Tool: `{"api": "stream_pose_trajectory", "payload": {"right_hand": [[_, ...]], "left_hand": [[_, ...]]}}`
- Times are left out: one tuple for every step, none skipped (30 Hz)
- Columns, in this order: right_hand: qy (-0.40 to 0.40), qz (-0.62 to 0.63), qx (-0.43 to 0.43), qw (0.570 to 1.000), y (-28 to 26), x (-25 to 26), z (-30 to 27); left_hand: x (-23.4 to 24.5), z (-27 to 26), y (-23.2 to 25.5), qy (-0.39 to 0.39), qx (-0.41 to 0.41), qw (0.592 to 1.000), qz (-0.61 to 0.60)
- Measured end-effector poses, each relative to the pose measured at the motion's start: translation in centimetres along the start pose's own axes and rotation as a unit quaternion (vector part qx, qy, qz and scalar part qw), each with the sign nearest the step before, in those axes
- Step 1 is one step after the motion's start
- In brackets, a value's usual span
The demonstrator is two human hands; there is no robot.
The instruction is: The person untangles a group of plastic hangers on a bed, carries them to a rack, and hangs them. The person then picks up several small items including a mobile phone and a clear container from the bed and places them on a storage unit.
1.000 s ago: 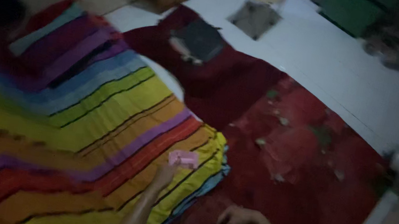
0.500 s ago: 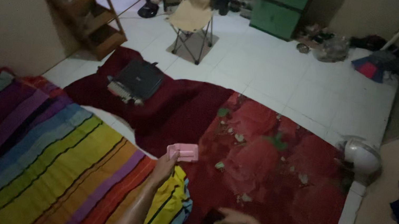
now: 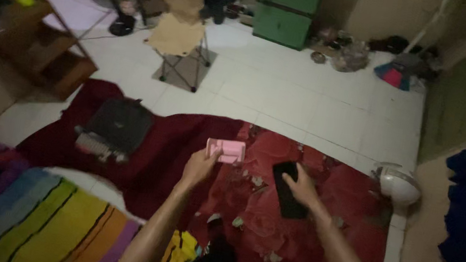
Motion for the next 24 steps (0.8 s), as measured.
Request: {"api": "stream_pose_trajectory", "payload": {"right_hand": [[0.008,0.019,0.018,1.0,-1.2,0.6,1.1],[0.025,0.036,0.049,0.998,-3.7,2.3,4.3],[0.04,0.019,0.06,0.997,-5.7,3.8,7.1],[0.049,0.002,0.066,0.997,-6.9,4.1,8.4],[0.057,-0.015,0.073,0.996,-8.3,4.5,9.9],[0.06,-0.006,0.048,0.997,-8.9,4.8,11.2],[0.063,0.003,0.023,0.998,-9.6,5.6,12.7],[0.067,0.012,0.001,0.998,-10.4,6.4,14.2],[0.071,0.014,-0.026,0.997,-10.7,7.0,15.2],[0.075,0.016,-0.052,0.996,-11.0,7.3,16.4],[0.079,0.019,-0.077,0.994,-11.0,7.7,17.7],[0.091,0.011,-0.051,0.994,-11.6,8.3,19.2],[0.103,0.002,-0.024,0.994,-12.0,8.8,20.4],[0.112,-0.006,0.001,0.994,-12.2,9.1,21.8],[0.116,-0.004,-0.008,0.993,-11.9,9.7,23.6],[0.118,-0.002,-0.017,0.993,-11.6,10.4,25.6],[0.12,0.001,-0.026,0.992,-11.5,11.2,27.7],[0.135,0.019,0.01,0.991,-12.2,12.7,29.7],[0.15,0.038,0.045,0.987,-13.0,14.4,31.7],[0.164,0.055,0.083,0.981,-13.9,16.2,33.9],[0.164,0.062,0.073,0.982,-14.2,18.1,36.7],[0.161,0.069,0.059,0.983,-14.6,19.9,39.5],[0.159,0.075,0.046,0.983,-15.2,21.5,42.3],[0.162,0.07,0.049,0.983,-16.0,23.0,45.1]], "left_hand": [[-0.2,1.8,0.3,-0.016,0.005,1.0,0.004],[0.0,5.0,1.3,-0.022,-0.003,1.0,0.008],[0.3,8.6,2.3,-0.029,-0.01,0.999,0.012],[0.9,11.3,2.7,-0.038,-0.015,0.999,0.014],[1.4,14.0,3.1,-0.047,-0.02,0.999,0.017],[1.7,16.0,3.2,-0.062,-0.016,0.998,0.023],[2.1,18.1,3.6,-0.063,-0.019,0.997,0.028],[2.5,20.4,4.3,-0.061,-0.025,0.997,0.033],[2.7,22.3,5.0,-0.059,-0.032,0.997,0.037],[2.8,24.2,5.5,-0.061,-0.038,0.997,0.026],[2.7,26.0,6.0,-0.063,-0.044,0.997,0.014],[2.5,28.2,6.6,-0.063,-0.053,0.997,0.002],[2.1,30.4,7.2,-0.065,-0.063,0.996,0.01],[1.7,32.1,7.5,-0.066,-0.07,0.995,0.019],[1.2,34.0,7.8,-0.067,-0.077,0.994,0.028],[0.8,35.9,7.8,-0.071,-0.07,0.994,0.036],[0.3,38.0,7.8,-0.075,-0.063,0.994,0.045],[-0.3,40.4,8.1,-0.077,-0.055,0.994,0.051],[-0.8,42.9,8.8,-0.073,-0.058,0.993,0.066],[-1.3,45.7,9.5,-0.067,-0.06,0.993,0.08],[-1.9,48.5,10.5,-0.061,-0.063,0.992,0.094],[-2.2,51.0,11.5,-0.048,-0.063,0.993,0.084],[-2.4,53.7,12.7,-0.035,-0.063,0.995,0.074],[-2.9,56.4,14.2,-0.021,-0.064,0.996,0.064]]}}
Point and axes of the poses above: each hand's wrist, its own z-axis towards the middle knuckle, its own x-axis out of the back of the hand, y = z × x, the point moved 9 cm from there along z, towards the middle knuckle, and after that the axes turned 6 degrees about -x, right-handed, at the moved point
